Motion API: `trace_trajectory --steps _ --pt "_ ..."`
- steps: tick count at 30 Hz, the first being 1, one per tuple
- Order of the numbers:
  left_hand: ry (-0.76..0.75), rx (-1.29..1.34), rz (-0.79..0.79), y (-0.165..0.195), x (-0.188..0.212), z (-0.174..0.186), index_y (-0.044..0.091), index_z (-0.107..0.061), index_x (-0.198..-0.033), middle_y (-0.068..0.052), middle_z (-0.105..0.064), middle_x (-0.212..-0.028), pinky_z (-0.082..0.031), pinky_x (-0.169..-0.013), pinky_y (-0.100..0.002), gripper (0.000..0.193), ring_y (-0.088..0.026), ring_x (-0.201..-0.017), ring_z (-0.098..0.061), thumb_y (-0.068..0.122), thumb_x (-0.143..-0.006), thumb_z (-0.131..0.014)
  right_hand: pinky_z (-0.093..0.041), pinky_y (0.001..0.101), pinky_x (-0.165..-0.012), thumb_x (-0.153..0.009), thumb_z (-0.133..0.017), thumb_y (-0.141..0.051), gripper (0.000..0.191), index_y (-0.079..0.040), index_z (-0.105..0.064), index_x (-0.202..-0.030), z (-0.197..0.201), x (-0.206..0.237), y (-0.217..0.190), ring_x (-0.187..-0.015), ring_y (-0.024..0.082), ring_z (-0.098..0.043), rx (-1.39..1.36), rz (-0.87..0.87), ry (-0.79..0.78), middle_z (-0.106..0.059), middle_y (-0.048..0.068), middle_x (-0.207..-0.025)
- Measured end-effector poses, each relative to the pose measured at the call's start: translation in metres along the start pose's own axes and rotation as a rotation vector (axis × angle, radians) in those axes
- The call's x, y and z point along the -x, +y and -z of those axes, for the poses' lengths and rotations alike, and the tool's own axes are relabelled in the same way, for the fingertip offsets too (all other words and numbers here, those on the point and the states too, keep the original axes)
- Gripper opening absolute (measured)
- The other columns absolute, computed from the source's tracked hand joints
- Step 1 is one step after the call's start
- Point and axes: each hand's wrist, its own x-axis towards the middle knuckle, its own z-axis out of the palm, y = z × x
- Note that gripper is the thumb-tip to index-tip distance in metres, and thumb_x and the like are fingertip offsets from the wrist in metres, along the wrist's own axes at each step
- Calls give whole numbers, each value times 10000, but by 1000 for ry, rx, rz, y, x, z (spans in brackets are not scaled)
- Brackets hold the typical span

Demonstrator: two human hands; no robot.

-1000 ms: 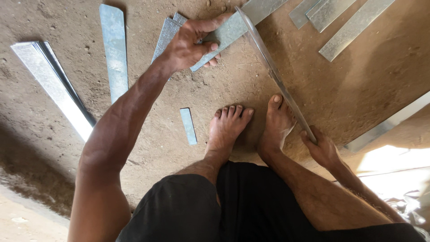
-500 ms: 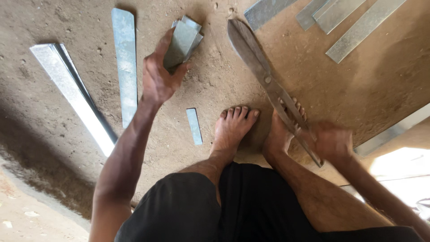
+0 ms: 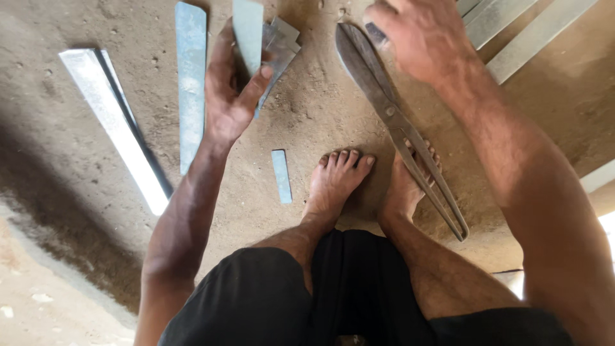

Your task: The person sits on the ground and cuts galvanized sheet metal into narrow strips using large hand shears, placing cut pieces aside. They then gather the cut strips, align them into a bundle, and bend and fold the strips by hand while holding them against the shears.

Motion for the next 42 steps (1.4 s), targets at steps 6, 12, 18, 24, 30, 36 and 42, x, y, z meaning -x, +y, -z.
trace_trajectory --steps 6,12,18,24,30,36,42 --pt "-544 889 306 47 -43 -103 -40 -277 -1657 -302 -576 -1467 -611 -1130 -486 809 -351 -1330 -664 199 -1042 -744 -468 395 -1067 -975 -777 -174 274 -203 -750 -1246 43 73 -61 -1220 190 -618 -46 97 85 -726 4 -1293" --pt "-635 726 497 53 -44 -209 80 -88 -1633 -279 -585 -1358 -679 -770 -383 995 -309 -968 -722 128 -907 -767 -529 294 -736 -841 -946 -256 571 -43 -567 -1211 34 136 -123 -874 173 -641 -651 -695 423 -650 73 -1016" --pt "-563 617 147 51 -25 -251 177 -182 -1650 -123 -337 -1621 -711 -849 -331 917 -161 -1036 -687 13 -962 -766 -508 249 -618 -857 -957 -275 623 -30 -536 -1246 -2 160 -135 -703 105 -616 -732 -772 501 -628 39 -900" --pt "-625 704 380 47 -3 -243 211 -150 -1659 -106 -433 -1580 -661 -832 -313 935 -162 -907 -711 -20 -956 -721 -470 295 -565 -816 -983 -189 406 -55 -708 -1082 -8 164 -130 -605 141 -581 -449 -709 483 -640 56 -794" --pt "-567 719 513 33 8 -242 145 -246 -1670 -176 -726 -1119 -651 -831 -309 726 -184 -918 -747 -5 -1048 -588 -433 307 -540 -821 -979 -185 351 -53 -743 -1045 -5 158 -138 -576 150 -546 -480 -777 487 -662 80 -787" --pt "-460 661 255 31 4 -238 54 -401 -1604 -186 -651 -1248 -672 -758 -308 602 -201 -927 -767 -71 -1046 -590 -476 335 -615 -844 -972 -209 471 -71 -659 -1166 -26 175 -139 -667 188 -586 -458 -775 470 -640 77 -838" --pt "-480 -37 -52 29 -70 -116 3 -440 -1526 -217 -666 -1366 -651 -594 -259 506 -216 -796 -804 -51 -1034 -546 -535 496 -771 -802 -886 -352 666 -21 -552 -1275 -10 272 -161 -961 428 -658 -336 -1091 23 -616 222 -1088"
